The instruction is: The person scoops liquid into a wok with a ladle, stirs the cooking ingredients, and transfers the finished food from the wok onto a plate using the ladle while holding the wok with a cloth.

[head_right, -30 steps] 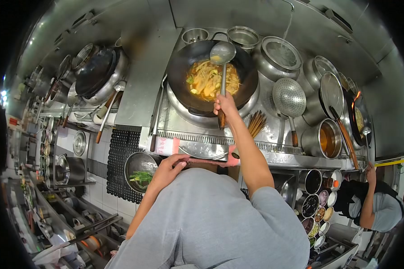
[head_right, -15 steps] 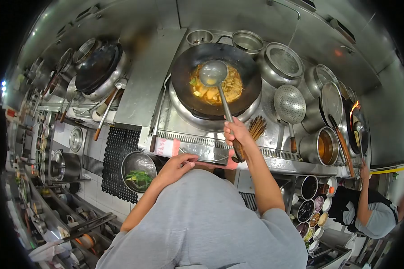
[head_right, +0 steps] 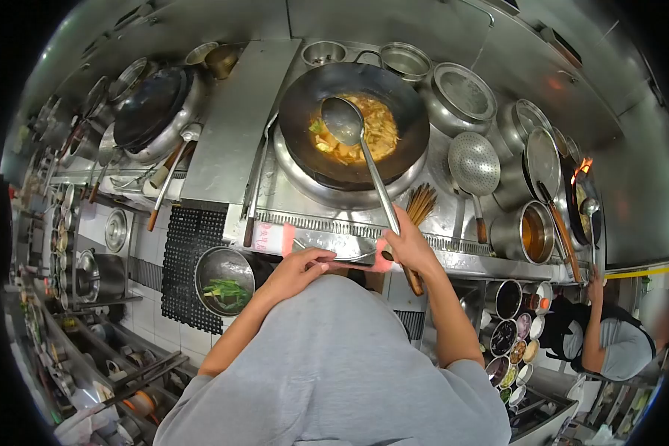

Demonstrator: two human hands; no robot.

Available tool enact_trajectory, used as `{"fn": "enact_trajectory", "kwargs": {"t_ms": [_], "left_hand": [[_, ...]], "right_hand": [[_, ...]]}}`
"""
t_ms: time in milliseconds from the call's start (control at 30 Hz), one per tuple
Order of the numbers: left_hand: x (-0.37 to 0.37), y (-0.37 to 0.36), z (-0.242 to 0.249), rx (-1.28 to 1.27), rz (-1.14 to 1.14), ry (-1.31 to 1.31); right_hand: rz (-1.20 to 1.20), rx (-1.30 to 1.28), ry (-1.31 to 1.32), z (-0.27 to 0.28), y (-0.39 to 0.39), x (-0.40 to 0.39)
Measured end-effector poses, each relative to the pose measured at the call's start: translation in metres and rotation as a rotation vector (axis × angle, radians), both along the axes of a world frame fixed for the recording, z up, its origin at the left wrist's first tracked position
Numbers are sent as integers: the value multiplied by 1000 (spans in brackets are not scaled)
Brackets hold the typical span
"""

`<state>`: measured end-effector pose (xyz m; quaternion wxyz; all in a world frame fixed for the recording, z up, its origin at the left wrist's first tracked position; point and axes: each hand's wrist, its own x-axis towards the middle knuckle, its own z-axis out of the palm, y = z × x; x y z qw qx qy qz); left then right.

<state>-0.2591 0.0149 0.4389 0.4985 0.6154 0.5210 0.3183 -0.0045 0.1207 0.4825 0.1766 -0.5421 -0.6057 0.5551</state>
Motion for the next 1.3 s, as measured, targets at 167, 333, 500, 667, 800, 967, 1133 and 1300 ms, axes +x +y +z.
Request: {"fn": "enact_trajectory", "kwargs": {"t_ms": [167,333,500,667,800,967,1133,1300], "left_hand": [[9,11,-4,-15,-80,-34],[15,20,-3,-23,-142,5],[17,25,2,19,-215,56],[26,28,8,-97,-93,-1],[24,26,6,-62,-37,64],[19,11,-9,-120,199,19],[32,9,2,-121,236,28],[38,13,-2,-134,231,88]], "right_hand": [[-62,14,-45,31,-25,21],[-118,-192,373,10,-28,39],[-305,-415,758,-4,-15,35],[-199,-68,1041,48,103,69],[-399,-52,1044,66,180,83],[-510,-80,1048,29,295,139],[-524,-145,1139,23,386,171],[-581,-256,1368,34,384,164]]}}
